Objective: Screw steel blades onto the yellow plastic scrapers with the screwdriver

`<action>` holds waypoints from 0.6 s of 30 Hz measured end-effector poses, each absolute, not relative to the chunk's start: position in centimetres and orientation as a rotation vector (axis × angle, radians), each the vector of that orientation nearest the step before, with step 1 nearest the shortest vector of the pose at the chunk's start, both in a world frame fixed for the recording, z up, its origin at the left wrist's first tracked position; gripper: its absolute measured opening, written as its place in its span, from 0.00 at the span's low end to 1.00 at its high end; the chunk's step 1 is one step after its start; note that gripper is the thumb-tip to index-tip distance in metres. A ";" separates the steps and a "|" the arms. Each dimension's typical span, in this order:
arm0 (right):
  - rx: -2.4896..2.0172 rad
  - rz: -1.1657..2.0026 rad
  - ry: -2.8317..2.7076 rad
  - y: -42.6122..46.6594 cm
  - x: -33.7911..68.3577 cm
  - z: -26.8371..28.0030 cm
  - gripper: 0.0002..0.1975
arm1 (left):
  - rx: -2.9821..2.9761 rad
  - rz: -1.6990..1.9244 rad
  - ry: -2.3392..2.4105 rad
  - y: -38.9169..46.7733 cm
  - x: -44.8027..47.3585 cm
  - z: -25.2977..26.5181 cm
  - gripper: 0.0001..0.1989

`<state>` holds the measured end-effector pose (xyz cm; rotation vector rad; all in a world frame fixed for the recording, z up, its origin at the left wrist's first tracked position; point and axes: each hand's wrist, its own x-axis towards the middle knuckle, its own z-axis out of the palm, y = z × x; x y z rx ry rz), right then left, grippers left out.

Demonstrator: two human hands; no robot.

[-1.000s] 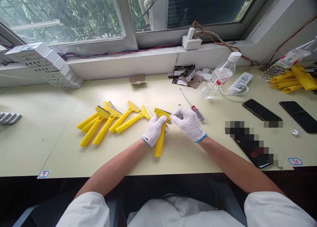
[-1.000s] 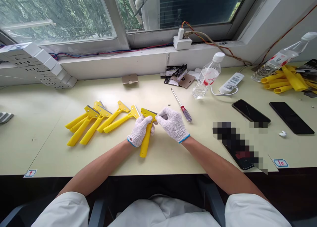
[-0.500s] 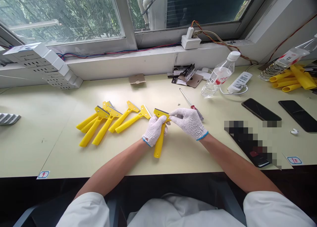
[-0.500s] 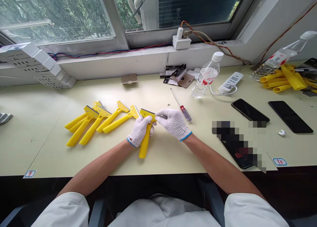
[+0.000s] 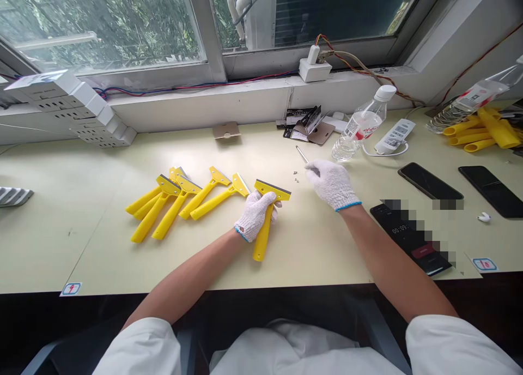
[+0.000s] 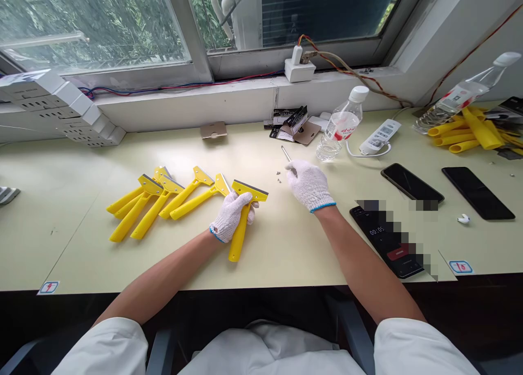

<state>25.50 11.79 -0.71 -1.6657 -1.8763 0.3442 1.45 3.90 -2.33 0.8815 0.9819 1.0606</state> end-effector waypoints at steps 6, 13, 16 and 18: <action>-1.863 0.160 -2.226 12.0 24.8 -1.8 0.13 | 0.895 1.053 0.991 3.9 1.4 -2.3 0.15; -1.932 0.156 -2.345 12.1 23.3 -0.8 0.13 | 0.923 1.041 0.981 4.0 1.4 -2.5 0.14; -1.987 0.148 -2.440 12.1 23.0 -0.2 0.16 | 0.975 0.974 0.972 4.0 1.2 -2.5 0.14; -1.988 0.131 -2.490 12.0 23.0 0.1 0.17 | 1.012 0.923 0.970 4.1 1.0 -2.3 0.14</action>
